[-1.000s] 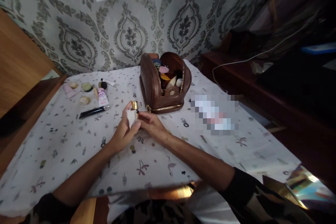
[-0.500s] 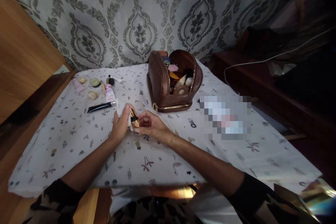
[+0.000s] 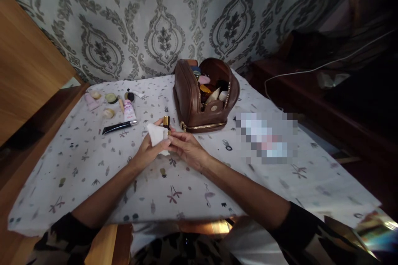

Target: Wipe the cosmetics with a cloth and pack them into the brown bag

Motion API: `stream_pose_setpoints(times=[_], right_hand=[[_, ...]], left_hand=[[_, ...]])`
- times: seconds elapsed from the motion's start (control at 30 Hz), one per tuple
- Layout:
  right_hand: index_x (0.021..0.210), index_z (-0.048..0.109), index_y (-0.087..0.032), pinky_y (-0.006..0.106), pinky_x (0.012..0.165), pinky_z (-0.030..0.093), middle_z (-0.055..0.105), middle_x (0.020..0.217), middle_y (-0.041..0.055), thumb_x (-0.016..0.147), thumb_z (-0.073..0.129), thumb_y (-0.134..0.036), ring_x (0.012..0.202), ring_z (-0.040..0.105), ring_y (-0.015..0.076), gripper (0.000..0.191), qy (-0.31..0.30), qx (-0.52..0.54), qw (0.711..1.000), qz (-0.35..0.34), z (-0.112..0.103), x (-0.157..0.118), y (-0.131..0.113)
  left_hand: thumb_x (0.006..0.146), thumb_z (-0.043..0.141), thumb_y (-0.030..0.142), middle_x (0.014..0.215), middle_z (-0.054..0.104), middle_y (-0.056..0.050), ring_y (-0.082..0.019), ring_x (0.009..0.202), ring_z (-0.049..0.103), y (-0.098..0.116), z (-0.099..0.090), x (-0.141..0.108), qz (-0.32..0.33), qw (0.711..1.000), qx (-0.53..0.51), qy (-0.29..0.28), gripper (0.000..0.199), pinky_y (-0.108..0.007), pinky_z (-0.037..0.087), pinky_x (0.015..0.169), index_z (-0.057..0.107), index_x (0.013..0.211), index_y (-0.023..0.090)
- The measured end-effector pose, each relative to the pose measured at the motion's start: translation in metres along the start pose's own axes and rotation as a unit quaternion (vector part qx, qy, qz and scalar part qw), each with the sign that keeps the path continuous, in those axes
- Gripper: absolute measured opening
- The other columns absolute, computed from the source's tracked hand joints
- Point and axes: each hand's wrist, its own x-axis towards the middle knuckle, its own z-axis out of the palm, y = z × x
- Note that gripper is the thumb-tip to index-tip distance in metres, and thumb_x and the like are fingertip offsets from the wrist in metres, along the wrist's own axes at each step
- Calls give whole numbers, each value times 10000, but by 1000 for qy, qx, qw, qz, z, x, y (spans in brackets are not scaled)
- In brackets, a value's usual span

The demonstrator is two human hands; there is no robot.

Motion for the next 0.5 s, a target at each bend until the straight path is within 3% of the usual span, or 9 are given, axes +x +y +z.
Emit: stream_pose_setpoints(times=[0.17, 0.3, 0.4, 0.5], right_hand=[[859, 748, -164, 283, 864, 574, 709, 936, 14, 583, 920, -377, 882, 663, 126, 389, 1, 25, 999, 38, 6, -3, 1], [850, 700, -174, 261, 774, 575, 704, 909, -2, 512, 947, -267, 842, 661, 120, 429, -6, 3, 999, 50, 7, -3, 4], [813, 659, -169, 236, 684, 555, 707, 820, -13, 477, 949, -241, 777, 657, 120, 450, -11, -42, 997, 58, 7, -3, 5], [757, 644, -169, 230, 629, 545, 694, 771, -27, 479, 947, -276, 736, 647, 119, 424, -6, -63, 997, 46, 8, -4, 5]], left_hand=[[858, 667, 452, 871, 619, -1, -137, 762, 558, 6, 0, 0, 61, 987, 95, 115, 534, -254, 478, 751, 561, 1329, 222], [867, 625, 514, 762, 556, 13, -141, 693, 510, 10, 1, 0, 71, 975, 135, 162, 363, -251, 442, 674, 652, 1052, 203], [852, 614, 583, 722, 537, 12, -145, 688, 511, 7, 1, 2, 73, 971, 139, 182, 382, -255, 449, 668, 598, 821, 202], [837, 598, 647, 676, 513, 18, -135, 655, 494, 4, 0, 2, 43, 971, 135, 193, 461, -251, 448, 637, 540, 728, 203]])
